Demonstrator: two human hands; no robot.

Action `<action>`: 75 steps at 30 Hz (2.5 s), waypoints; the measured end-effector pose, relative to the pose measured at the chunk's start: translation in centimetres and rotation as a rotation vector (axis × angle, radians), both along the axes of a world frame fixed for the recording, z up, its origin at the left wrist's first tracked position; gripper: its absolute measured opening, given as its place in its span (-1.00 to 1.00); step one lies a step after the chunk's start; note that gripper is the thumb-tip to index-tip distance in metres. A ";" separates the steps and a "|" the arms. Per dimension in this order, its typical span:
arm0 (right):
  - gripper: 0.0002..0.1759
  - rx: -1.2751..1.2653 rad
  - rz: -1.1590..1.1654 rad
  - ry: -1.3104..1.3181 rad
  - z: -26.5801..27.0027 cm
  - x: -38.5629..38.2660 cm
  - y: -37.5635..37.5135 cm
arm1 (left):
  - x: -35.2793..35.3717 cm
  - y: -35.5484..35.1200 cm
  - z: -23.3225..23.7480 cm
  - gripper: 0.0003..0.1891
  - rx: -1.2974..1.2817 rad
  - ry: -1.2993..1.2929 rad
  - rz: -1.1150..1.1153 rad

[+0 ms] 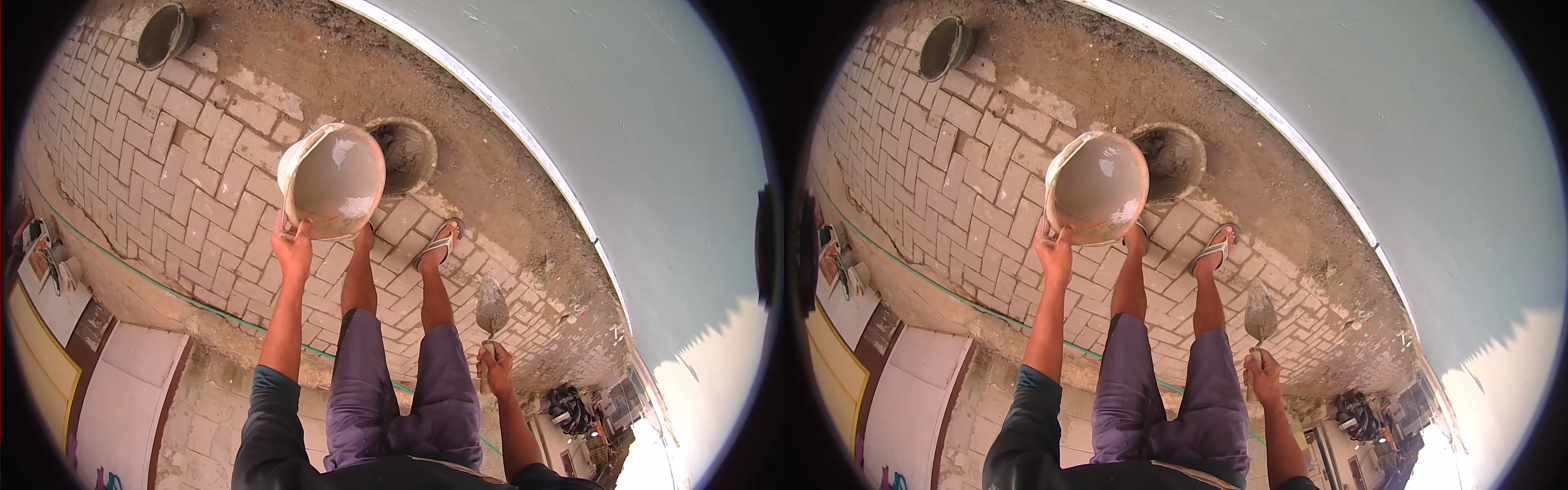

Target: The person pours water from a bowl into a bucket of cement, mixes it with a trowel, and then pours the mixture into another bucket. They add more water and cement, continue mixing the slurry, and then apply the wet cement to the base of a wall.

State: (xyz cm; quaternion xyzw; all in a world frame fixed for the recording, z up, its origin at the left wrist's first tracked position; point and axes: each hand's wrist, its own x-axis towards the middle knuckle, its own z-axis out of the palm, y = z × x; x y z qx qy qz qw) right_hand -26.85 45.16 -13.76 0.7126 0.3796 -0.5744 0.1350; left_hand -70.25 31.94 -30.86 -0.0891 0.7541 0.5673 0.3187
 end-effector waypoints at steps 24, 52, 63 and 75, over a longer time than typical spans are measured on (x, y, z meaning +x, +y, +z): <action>-0.74 -0.002 -0.054 -0.019 -1.9 -1.3 0.4 | -7.7 -5.7 -5.4 -0.51 0.253 -0.262 0.093; -0.65 -0.004 0.038 0.074 -7.9 -10.4 3.0 | -8.9 1.8 -23.1 0.13 0.474 -0.808 0.325; -0.65 0.058 0.276 0.212 -10.1 -11.5 5.3 | 10.2 4.1 -24.9 -0.08 0.111 -0.793 0.065; -0.50 0.374 1.122 0.068 -9.9 -10.8 12.8 | 5.8 12.9 -13.0 -0.83 0.111 -0.122 -0.081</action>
